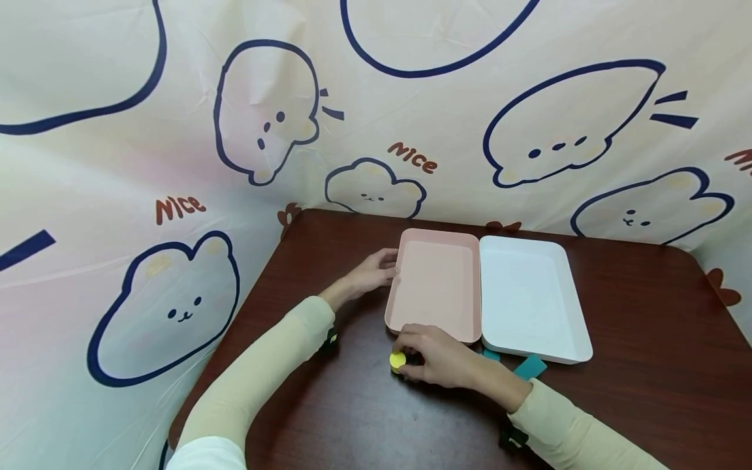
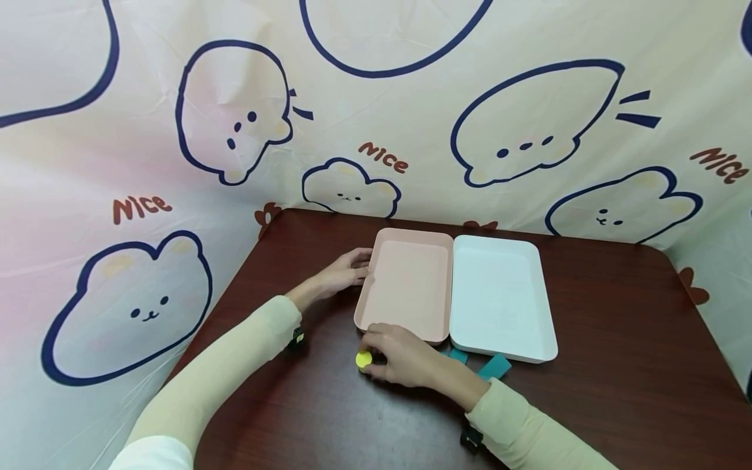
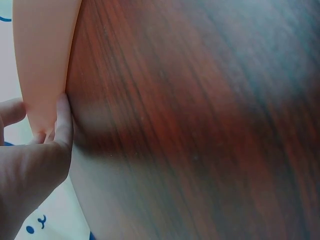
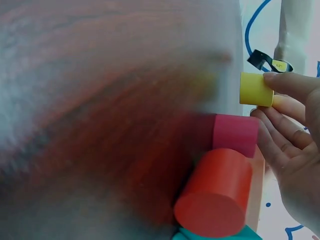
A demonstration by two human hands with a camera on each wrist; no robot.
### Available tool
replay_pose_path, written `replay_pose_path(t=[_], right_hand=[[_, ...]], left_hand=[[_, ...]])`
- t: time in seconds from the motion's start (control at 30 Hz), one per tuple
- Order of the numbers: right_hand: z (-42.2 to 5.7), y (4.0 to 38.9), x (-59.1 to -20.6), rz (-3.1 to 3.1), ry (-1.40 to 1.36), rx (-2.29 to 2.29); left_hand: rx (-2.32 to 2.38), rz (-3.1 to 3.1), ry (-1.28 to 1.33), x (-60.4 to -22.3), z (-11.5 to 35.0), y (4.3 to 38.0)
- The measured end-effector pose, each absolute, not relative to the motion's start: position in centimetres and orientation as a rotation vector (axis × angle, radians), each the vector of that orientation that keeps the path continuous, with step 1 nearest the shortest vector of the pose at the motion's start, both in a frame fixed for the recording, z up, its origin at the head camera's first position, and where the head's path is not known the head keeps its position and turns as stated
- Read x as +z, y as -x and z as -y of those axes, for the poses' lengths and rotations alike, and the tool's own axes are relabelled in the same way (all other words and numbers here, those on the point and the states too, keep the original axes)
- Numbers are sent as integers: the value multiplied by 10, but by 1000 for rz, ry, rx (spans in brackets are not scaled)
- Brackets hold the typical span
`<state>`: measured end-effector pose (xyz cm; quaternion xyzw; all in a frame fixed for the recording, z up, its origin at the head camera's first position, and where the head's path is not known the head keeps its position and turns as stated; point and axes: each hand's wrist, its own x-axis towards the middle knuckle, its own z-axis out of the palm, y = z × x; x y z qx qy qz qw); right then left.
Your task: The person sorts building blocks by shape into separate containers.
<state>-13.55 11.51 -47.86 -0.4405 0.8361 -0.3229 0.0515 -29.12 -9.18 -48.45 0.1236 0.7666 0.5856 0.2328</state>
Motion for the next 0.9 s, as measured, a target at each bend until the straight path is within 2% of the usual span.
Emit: replay_pose_path(t=[0.47,0.9], right_hand=[[-124,147,-457,-2597,1315,-1086],[-153,168,-441,-2718,1189,-1094]], left_hand=[[1598,-2108,-322,-484,92,291],[1590,-2118,-307,-485,91,292]])
